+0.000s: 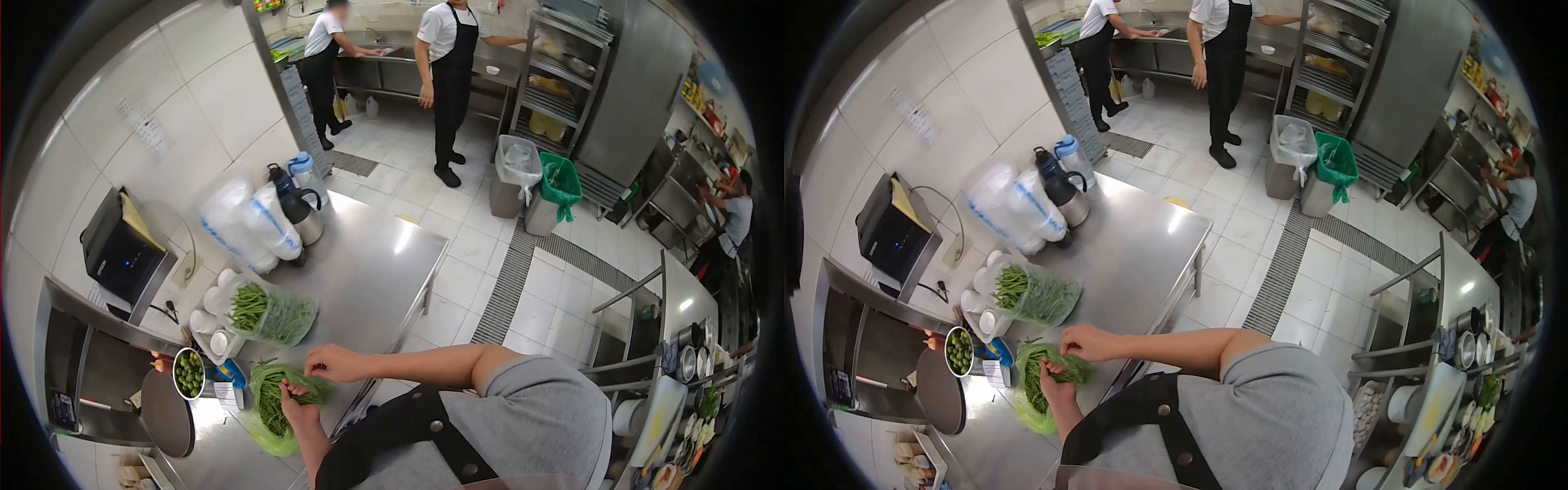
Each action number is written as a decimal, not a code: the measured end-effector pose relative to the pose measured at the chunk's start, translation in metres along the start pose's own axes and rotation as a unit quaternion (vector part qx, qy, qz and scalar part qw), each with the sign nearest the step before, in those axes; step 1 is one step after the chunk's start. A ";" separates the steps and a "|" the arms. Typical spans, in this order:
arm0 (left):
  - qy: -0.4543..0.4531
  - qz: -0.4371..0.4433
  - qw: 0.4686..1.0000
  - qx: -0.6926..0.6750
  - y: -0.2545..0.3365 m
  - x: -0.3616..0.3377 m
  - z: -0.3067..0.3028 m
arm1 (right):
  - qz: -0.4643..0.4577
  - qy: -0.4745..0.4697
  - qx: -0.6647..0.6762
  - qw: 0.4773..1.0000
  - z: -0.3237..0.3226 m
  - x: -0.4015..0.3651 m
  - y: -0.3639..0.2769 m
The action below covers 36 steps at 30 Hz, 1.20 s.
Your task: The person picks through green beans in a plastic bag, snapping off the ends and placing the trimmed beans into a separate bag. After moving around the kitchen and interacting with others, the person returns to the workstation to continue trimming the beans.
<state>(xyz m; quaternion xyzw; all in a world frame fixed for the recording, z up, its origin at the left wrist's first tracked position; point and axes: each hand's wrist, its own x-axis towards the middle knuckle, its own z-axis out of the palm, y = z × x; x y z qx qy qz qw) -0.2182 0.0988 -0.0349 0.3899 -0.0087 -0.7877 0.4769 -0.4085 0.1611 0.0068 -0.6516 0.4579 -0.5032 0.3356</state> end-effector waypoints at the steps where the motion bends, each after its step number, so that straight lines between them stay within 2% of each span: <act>1: -0.003 0.005 1.000 0.011 0.013 -0.002 -0.007 | 0.004 0.005 -0.005 1.000 0.013 0.011 0.000; 3: 0.017 0.021 0.997 0.075 0.031 -0.018 -0.013 | 0.012 0.012 -0.016 1.000 0.038 0.034 -0.004; 6: -0.129 -0.064 0.968 0.208 0.054 -0.030 -0.059 | -0.015 0.018 -0.058 0.998 0.071 0.070 -0.012; 9: -0.181 -0.106 0.941 0.265 0.076 -0.035 -0.071 | -0.050 0.022 -0.057 0.997 0.123 0.097 0.021; 12: -0.197 -0.170 0.924 0.280 0.107 -0.005 -0.097 | 0.001 -0.060 -0.065 0.996 0.167 0.109 0.042; 13: -0.214 -0.185 0.914 0.292 0.117 -0.009 -0.089 | 0.082 -0.151 -0.146 0.974 0.180 0.115 0.049; 15: -0.248 -0.208 0.896 0.303 0.126 -0.015 -0.067 | 0.138 -0.230 -0.249 0.930 0.189 0.113 0.058; 16: -0.231 -0.199 0.900 0.312 0.129 -0.017 -0.063 | 0.164 -0.272 -0.302 0.899 0.190 0.107 0.061; 19: -0.181 -0.164 0.919 0.308 0.130 -0.013 -0.049 | 0.157 -0.133 -0.435 0.877 0.186 0.087 0.065; 22: -0.141 -0.121 0.948 0.259 0.122 -0.007 -0.034 | 0.249 -0.102 -0.409 0.872 0.168 0.088 0.065; 24: -0.138 -0.085 0.959 0.231 0.119 -0.006 -0.024 | 0.224 -0.097 -0.443 0.862 0.159 0.087 0.069; 25: -0.172 -0.083 0.958 0.214 0.119 -0.001 -0.025 | 0.221 -0.090 -0.437 0.867 0.158 0.089 0.071; 28: -0.140 -0.066 0.965 0.213 0.111 -0.006 -0.013 | 0.173 -0.051 -0.457 0.871 0.172 0.088 0.089; 29: -0.147 -0.074 0.958 0.234 0.110 -0.007 -0.014 | 0.152 -0.035 -0.473 0.867 0.177 0.086 0.097; 32: -0.164 -0.107 0.935 0.294 0.108 -0.004 -0.025 | 0.167 -0.071 -0.437 0.881 0.176 0.090 0.088; 35: -0.213 -0.197 0.911 0.294 0.104 0.003 -0.059 | 0.181 -0.126 -0.418 0.881 0.169 0.098 0.097; 36: -0.212 -0.206 0.901 0.316 0.102 -0.001 -0.063 | 0.184 -0.115 -0.419 0.882 0.169 0.098 0.100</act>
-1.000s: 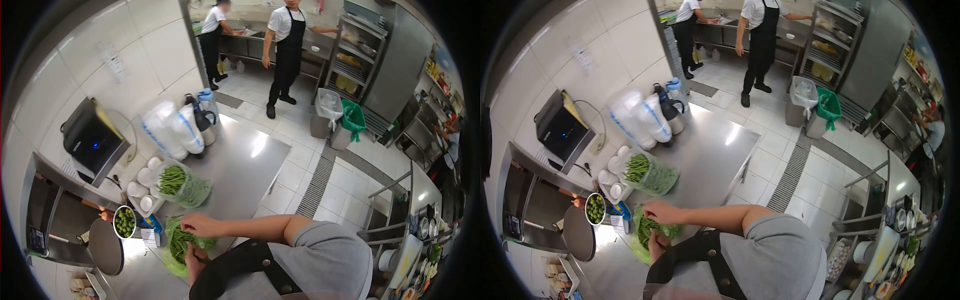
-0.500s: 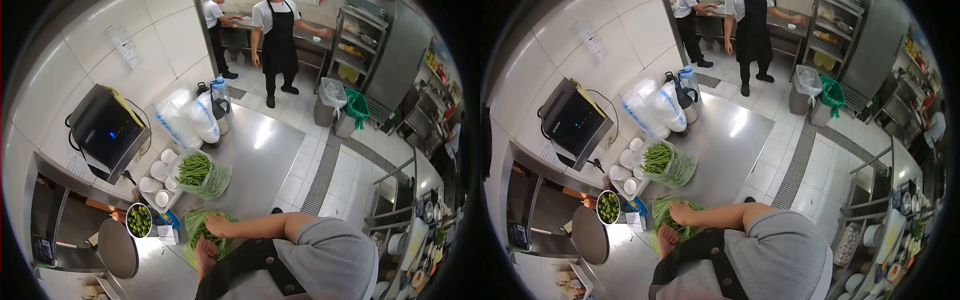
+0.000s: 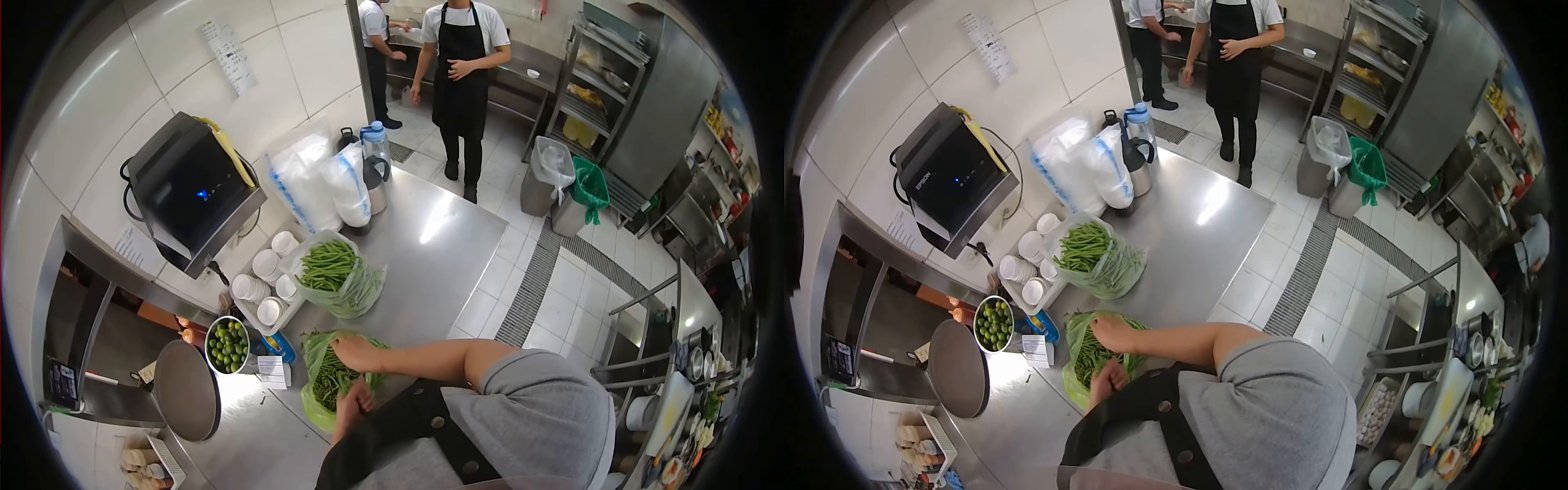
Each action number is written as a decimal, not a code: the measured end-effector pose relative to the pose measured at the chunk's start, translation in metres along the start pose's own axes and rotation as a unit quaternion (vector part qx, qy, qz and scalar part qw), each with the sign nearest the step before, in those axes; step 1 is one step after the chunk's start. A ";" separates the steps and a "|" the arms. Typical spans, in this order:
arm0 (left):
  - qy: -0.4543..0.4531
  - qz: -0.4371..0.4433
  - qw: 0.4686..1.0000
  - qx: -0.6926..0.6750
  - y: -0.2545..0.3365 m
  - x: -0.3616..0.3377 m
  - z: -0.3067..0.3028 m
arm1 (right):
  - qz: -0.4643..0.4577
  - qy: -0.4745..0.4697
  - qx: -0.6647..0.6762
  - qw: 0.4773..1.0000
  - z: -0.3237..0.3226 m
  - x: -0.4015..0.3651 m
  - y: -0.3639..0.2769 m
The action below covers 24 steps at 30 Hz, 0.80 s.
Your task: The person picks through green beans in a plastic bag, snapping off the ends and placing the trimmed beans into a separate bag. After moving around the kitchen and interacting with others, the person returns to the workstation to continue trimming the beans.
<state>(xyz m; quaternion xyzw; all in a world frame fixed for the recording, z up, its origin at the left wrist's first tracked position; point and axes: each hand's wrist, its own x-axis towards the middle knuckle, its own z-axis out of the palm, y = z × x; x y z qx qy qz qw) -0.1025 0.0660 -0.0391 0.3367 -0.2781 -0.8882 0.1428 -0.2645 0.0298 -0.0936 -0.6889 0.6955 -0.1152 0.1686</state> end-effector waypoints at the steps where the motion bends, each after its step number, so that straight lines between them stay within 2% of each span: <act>1: 0.000 -0.014 1.000 0.021 -0.005 -0.002 0.002 | 0.007 0.009 0.002 1.000 0.001 0.002 0.002; 3: -0.023 -0.038 0.999 0.023 -0.010 -0.004 0.000 | 0.016 0.036 0.011 0.999 0.001 0.004 0.001; 5: -0.015 -0.018 0.999 0.049 -0.008 -0.006 -0.005 | 0.020 0.071 0.025 0.997 -0.001 0.005 -0.004; 9: 0.009 0.000 0.998 0.060 0.011 -0.011 0.004 | -0.005 0.041 -0.003 0.999 -0.009 0.002 -0.006; 12: 0.057 0.005 0.998 -0.026 0.025 -0.010 0.008 | -0.019 0.013 0.023 0.999 -0.014 -0.006 -0.002; 15: 0.145 0.076 0.986 -0.025 0.040 -0.006 0.006 | -0.009 0.013 0.073 0.997 -0.020 -0.012 -0.003; 19: 0.200 0.183 0.960 0.067 0.047 0.009 -0.021 | -0.018 0.064 0.138 0.988 -0.032 -0.020 -0.009; 24: 0.212 0.223 0.929 0.207 0.052 0.004 -0.030 | -0.048 0.058 0.183 0.980 -0.074 -0.033 -0.033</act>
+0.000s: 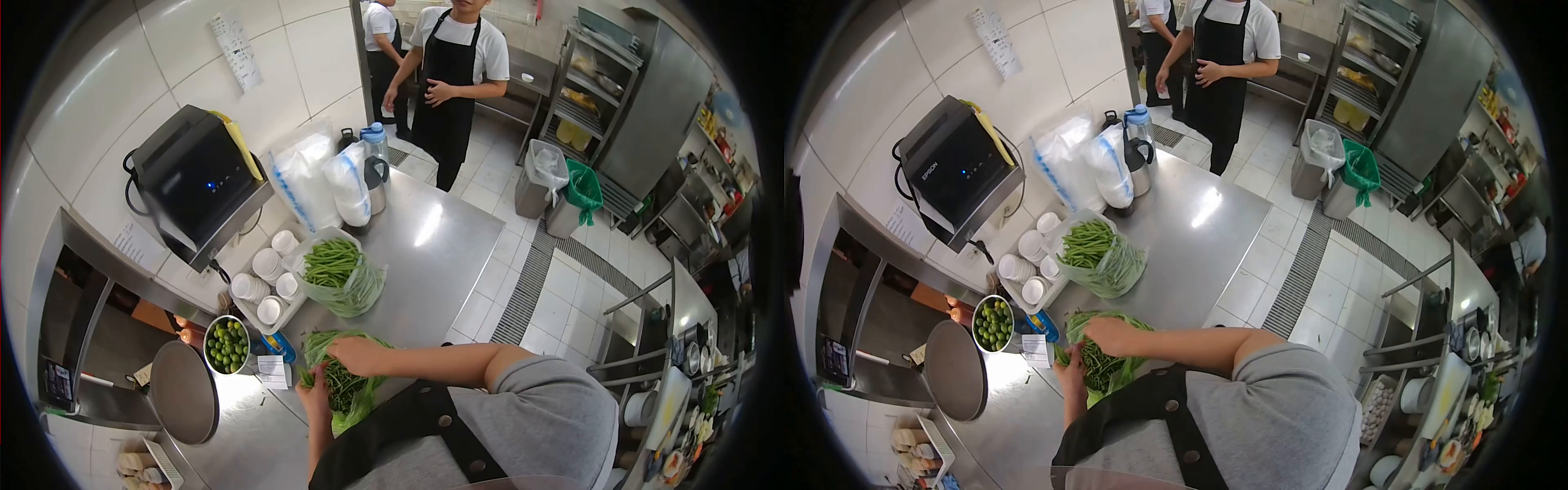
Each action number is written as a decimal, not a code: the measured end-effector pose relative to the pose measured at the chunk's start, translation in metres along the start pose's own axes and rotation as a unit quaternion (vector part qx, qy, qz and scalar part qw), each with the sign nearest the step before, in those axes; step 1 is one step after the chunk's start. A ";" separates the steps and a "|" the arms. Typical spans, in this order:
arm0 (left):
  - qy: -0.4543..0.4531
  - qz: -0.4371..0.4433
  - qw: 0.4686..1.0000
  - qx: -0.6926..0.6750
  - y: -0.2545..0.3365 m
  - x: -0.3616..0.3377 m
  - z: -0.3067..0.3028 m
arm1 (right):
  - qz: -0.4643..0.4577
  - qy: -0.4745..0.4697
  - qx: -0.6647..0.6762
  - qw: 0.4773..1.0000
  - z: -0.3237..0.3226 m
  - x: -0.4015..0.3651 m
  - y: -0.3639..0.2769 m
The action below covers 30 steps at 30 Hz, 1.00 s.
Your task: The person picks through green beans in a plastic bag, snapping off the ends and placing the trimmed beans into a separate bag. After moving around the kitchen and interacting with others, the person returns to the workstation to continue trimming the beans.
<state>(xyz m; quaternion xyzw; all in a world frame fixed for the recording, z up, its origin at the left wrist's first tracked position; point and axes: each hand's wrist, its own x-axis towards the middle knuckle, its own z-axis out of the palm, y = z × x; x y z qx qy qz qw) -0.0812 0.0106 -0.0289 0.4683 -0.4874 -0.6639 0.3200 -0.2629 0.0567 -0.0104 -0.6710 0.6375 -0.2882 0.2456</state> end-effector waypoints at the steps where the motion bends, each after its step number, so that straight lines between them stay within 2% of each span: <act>1: 0.001 0.016 0.999 0.035 -0.001 0.000 0.000 | 0.011 -0.017 0.021 1.000 -0.005 0.002 -0.009; 4: -0.016 0.182 0.976 0.121 -0.002 -0.002 0.006 | 0.000 -0.038 0.048 0.998 -0.019 0.003 -0.024; 7: -0.015 0.113 0.991 0.071 0.014 -0.008 0.008 | -0.046 -0.001 0.066 0.997 -0.018 0.005 -0.020; 10: -0.014 0.184 0.978 0.102 0.019 -0.008 0.014 | -0.076 0.009 0.110 0.991 -0.024 0.009 -0.017; 11: -0.015 0.179 0.978 0.103 0.014 -0.006 0.012 | -0.083 0.006 0.129 0.988 -0.029 0.010 -0.016; 14: -0.009 0.159 0.983 0.096 0.001 -0.001 0.005 | -0.022 -0.012 0.257 0.966 -0.044 0.009 -0.030; 17: 0.000 0.150 0.985 0.089 0.007 -0.007 0.010 | -0.036 0.040 0.245 0.968 -0.041 0.014 -0.020; 19: -0.005 0.176 0.978 0.109 0.009 -0.009 0.012 | -0.036 0.043 0.233 0.971 -0.043 0.013 -0.017; 25: -0.002 0.182 0.981 0.069 0.008 -0.013 0.017 | -0.023 0.031 0.231 0.972 -0.036 0.014 -0.004; 29: -0.001 0.127 0.980 0.156 0.014 -0.016 0.014 | -0.005 0.017 0.258 0.966 -0.027 0.017 0.004; 30: -0.007 0.121 0.980 0.159 0.016 -0.016 0.014 | -0.010 0.008 0.226 0.974 -0.029 0.016 0.002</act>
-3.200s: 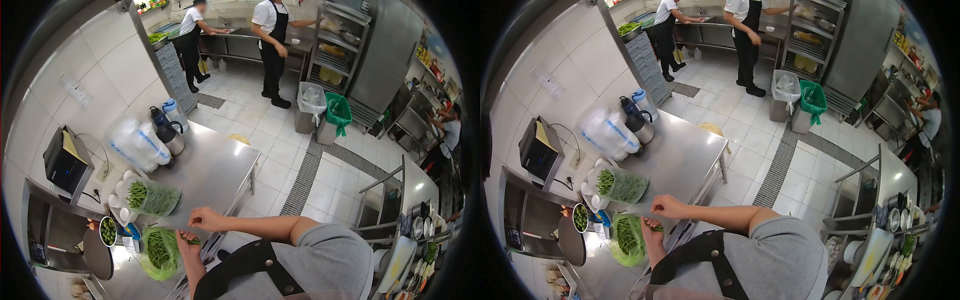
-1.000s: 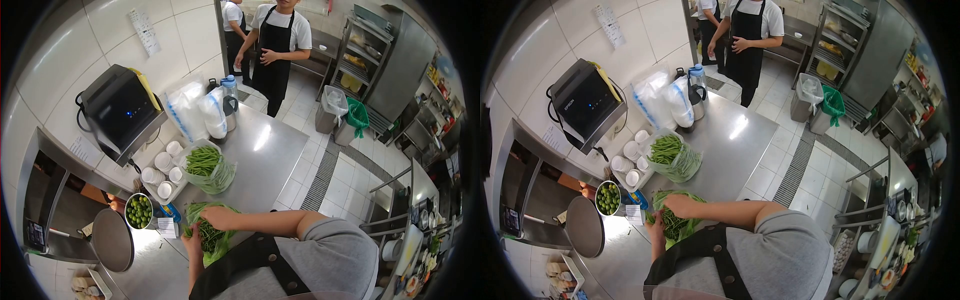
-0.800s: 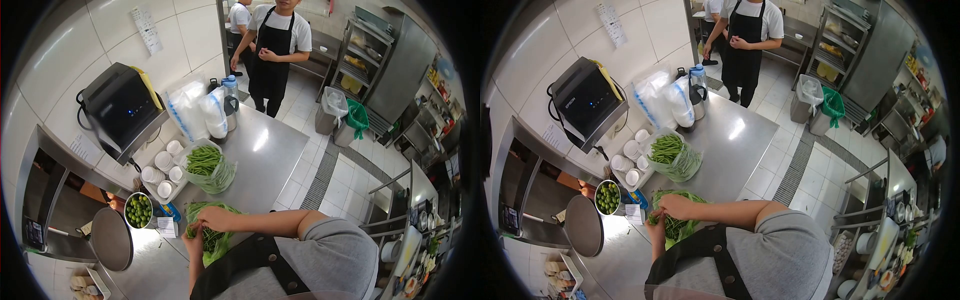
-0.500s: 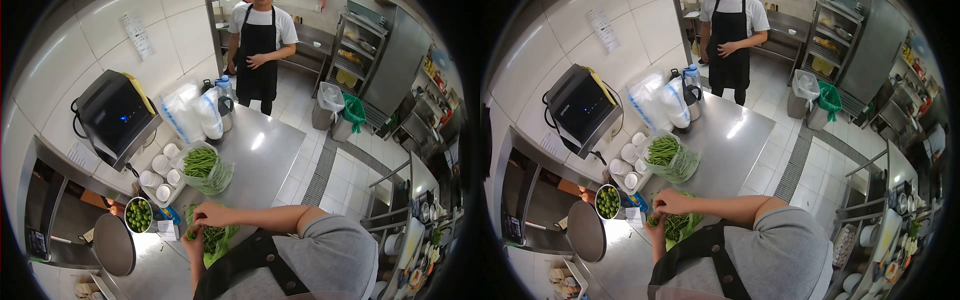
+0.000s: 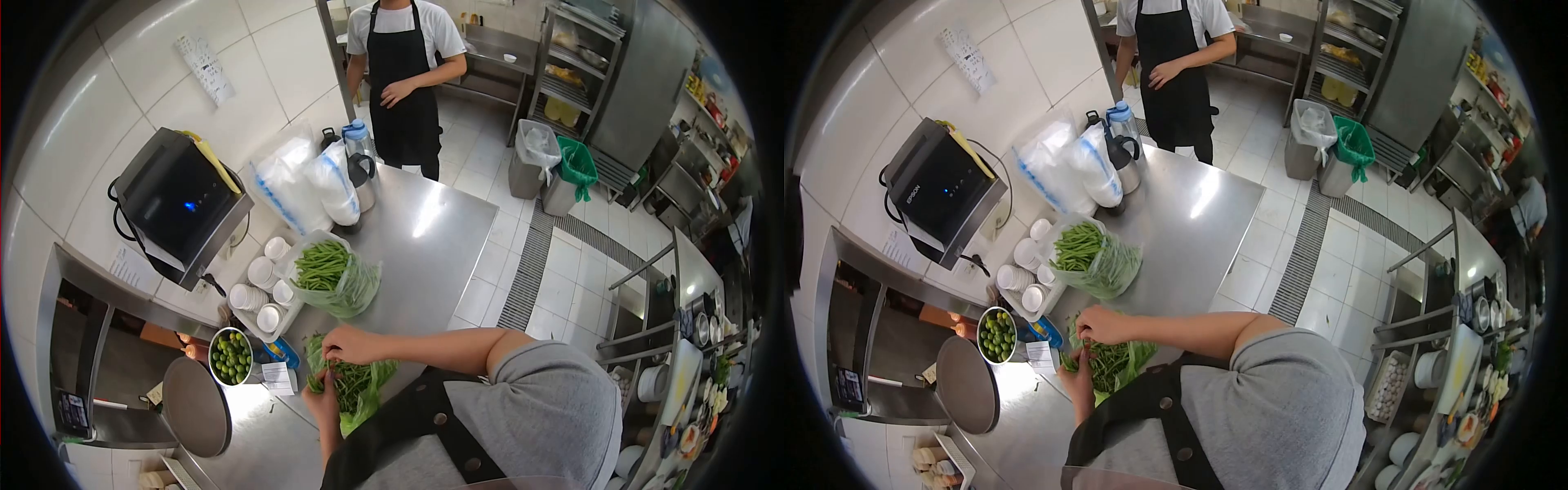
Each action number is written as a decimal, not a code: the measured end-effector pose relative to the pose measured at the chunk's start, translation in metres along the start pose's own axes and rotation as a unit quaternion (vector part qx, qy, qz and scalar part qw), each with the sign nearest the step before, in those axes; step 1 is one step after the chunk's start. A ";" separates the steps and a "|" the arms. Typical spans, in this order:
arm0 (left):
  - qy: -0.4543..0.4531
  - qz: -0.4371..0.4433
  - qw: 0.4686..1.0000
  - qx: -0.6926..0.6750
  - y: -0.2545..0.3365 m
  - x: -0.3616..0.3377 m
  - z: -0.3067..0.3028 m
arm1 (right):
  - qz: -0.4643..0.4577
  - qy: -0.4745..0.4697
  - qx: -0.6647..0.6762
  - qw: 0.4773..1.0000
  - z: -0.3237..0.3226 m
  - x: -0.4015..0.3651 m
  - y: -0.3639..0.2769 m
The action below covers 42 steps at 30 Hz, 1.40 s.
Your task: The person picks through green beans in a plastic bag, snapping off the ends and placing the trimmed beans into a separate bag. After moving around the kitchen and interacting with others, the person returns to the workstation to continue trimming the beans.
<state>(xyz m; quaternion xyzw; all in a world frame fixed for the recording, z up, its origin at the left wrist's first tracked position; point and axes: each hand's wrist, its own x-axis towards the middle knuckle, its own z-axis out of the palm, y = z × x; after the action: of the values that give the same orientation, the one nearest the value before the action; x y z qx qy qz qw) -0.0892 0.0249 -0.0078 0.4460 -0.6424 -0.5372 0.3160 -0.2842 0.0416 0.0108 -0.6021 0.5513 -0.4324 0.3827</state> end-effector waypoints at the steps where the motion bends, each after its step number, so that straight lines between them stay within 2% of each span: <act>1: -0.007 -0.004 1.000 0.003 0.001 0.000 0.000 | -0.003 -0.009 -0.034 0.999 -0.002 -0.001 -0.005; 2: -0.007 0.002 1.000 0.002 -0.001 0.001 0.000 | -0.007 -0.018 -0.069 0.997 -0.004 -0.001 -0.008; 5: -0.010 0.008 1.000 -0.005 -0.003 0.001 0.005 | -0.043 0.043 -0.156 0.986 0.014 0.000 0.014; 8: -0.015 -0.007 1.000 -0.019 0.009 -0.005 0.014 | -0.046 0.065 -0.147 0.986 0.019 0.002 0.036; 11: -0.006 -0.020 0.998 -0.067 0.015 -0.006 0.017 | 0.019 -0.026 -0.216 0.976 0.023 0.005 0.057; 14: 0.041 -0.025 0.991 -0.122 0.002 -0.002 0.017 | 0.070 -0.120 -0.219 0.966 0.023 0.005 0.060; 17: 0.103 -0.025 0.986 -0.129 -0.006 0.003 0.011 | 0.017 -0.151 -0.107 0.983 0.022 0.000 0.060; 18: 0.118 -0.020 0.984 -0.135 -0.011 0.006 0.007 | 0.063 -0.164 0.023 0.984 0.023 -0.001 0.058; 20: 0.142 -0.011 0.977 -0.158 -0.018 0.010 0.001 | 0.150 -0.181 0.281 0.930 0.029 -0.002 0.054; 23: 0.169 -0.003 0.968 -0.185 -0.003 0.011 -0.003 | 0.161 -0.191 0.317 0.915 0.039 -0.007 0.048; 26: 0.193 0.003 0.965 -0.177 -0.002 0.017 -0.010 | 0.114 -0.171 0.212 0.955 0.039 -0.013 0.037; 29: 0.191 0.002 0.965 -0.177 -0.003 0.019 -0.014 | 0.087 -0.137 0.191 0.968 0.052 -0.011 0.049; 32: 0.174 -0.003 0.969 -0.172 0.008 0.013 -0.009 | 0.089 -0.112 0.140 0.980 0.056 -0.012 0.041; 35: 0.176 -0.002 0.967 -0.181 0.011 0.011 -0.006 | 0.091 -0.102 0.153 0.979 0.062 -0.010 0.044; 38: 0.180 -0.004 0.961 -0.210 0.009 0.011 -0.012 | 0.104 -0.067 0.069 0.990 0.056 -0.014 0.028; 41: 0.194 -0.035 0.948 -0.249 0.006 0.014 -0.018 | 0.008 -0.029 -0.047 0.998 0.064 -0.018 0.038; 42: 0.194 -0.042 0.946 -0.255 0.003 0.015 -0.019 | -0.046 -0.035 -0.043 0.997 0.061 -0.019 0.034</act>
<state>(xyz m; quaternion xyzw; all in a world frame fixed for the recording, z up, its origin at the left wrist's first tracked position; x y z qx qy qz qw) -0.0792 0.0033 -0.0014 0.4725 -0.3910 -0.5990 0.5148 -0.2383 0.0565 -0.0430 -0.6576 0.5274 -0.4041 0.3551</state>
